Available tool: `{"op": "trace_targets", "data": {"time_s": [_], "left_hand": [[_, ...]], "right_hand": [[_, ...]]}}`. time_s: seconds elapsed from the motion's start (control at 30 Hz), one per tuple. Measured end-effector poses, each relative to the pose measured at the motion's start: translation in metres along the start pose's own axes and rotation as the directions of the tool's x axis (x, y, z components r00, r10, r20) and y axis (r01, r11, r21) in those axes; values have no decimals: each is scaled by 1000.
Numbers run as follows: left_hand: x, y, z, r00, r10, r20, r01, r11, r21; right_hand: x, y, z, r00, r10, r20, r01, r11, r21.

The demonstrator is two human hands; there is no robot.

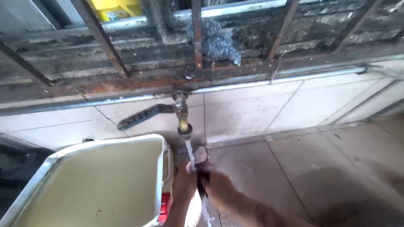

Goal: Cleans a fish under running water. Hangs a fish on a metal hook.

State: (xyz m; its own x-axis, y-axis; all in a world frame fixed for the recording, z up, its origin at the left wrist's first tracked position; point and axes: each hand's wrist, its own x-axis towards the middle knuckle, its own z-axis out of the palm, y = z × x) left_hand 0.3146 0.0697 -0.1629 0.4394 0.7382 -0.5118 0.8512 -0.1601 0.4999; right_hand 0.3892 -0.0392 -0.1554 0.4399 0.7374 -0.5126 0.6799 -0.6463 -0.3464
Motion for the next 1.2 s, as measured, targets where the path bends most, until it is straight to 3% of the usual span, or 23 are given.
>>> {"op": "trace_targets", "data": {"time_s": [0.1,0.17,0.23,0.27,0.33,0.4,0.5,0.57,0.67,0.7,0.77,0.8,0.83,0.93,0.97,1.03,1.1,1.13,1.2], "left_hand": [[-6,10,0,1000,16,25,-17,998,57],[-5,9,1,998,64,1,-64,997,33],[0,5,0,998,68,6,-68,998,5],[-1,5,2,998,56,26,-56,998,27],[-1,11,-1,998,23,61,-28,996,86],[2,16,-5,999,-12,46,7,993,115],[2,15,0,1000,-11,21,9,998,59],[1,10,1,999,18,29,-18,1000,-26],[-2,3,12,999,6,32,-3,997,-77],[-3,4,15,999,13,47,-12,1000,-8],[-7,7,17,992,36,119,-55,986,160],[-6,9,12,995,45,89,-59,984,168],[-4,8,8,998,48,45,-53,991,121],[-4,4,9,999,41,5,-41,999,-4],[-2,4,9,999,49,0,-49,999,-24],[-1,0,9,999,53,0,-52,996,-67],[-4,1,10,999,38,17,-35,992,-121],[-5,1,7,999,25,24,-21,990,-142],[-3,-3,7,1000,24,-6,-25,979,-204]], "right_hand": [[28,-8,-39,949,315,28,-316,939,137],[10,-18,-37,962,272,23,-272,950,152],[-10,-15,-17,996,88,21,-89,993,77],[-9,-6,-10,997,76,12,-76,994,79],[18,1,-35,953,304,1,-299,938,178],[37,-7,-60,919,393,1,-391,914,113],[8,8,-23,974,213,-80,-195,962,192],[-11,26,-5,994,106,-39,-101,990,97],[-10,-3,-53,963,237,124,-213,960,-183],[-8,-12,-64,955,273,114,-251,952,-177],[-8,-7,-55,960,278,40,-279,960,16],[-8,3,-48,965,262,17,-262,960,95],[-3,13,-47,961,276,3,-274,954,119],[11,32,-74,926,377,-19,-376,916,-139],[7,30,-77,934,357,-32,-358,926,-116],[-9,19,-50,968,237,-77,-230,969,86],[-19,10,-19,997,81,-21,-78,993,91],[-16,11,-14,995,100,-4,-99,988,115],[0,9,-39,955,296,-23,-290,948,131]]}}
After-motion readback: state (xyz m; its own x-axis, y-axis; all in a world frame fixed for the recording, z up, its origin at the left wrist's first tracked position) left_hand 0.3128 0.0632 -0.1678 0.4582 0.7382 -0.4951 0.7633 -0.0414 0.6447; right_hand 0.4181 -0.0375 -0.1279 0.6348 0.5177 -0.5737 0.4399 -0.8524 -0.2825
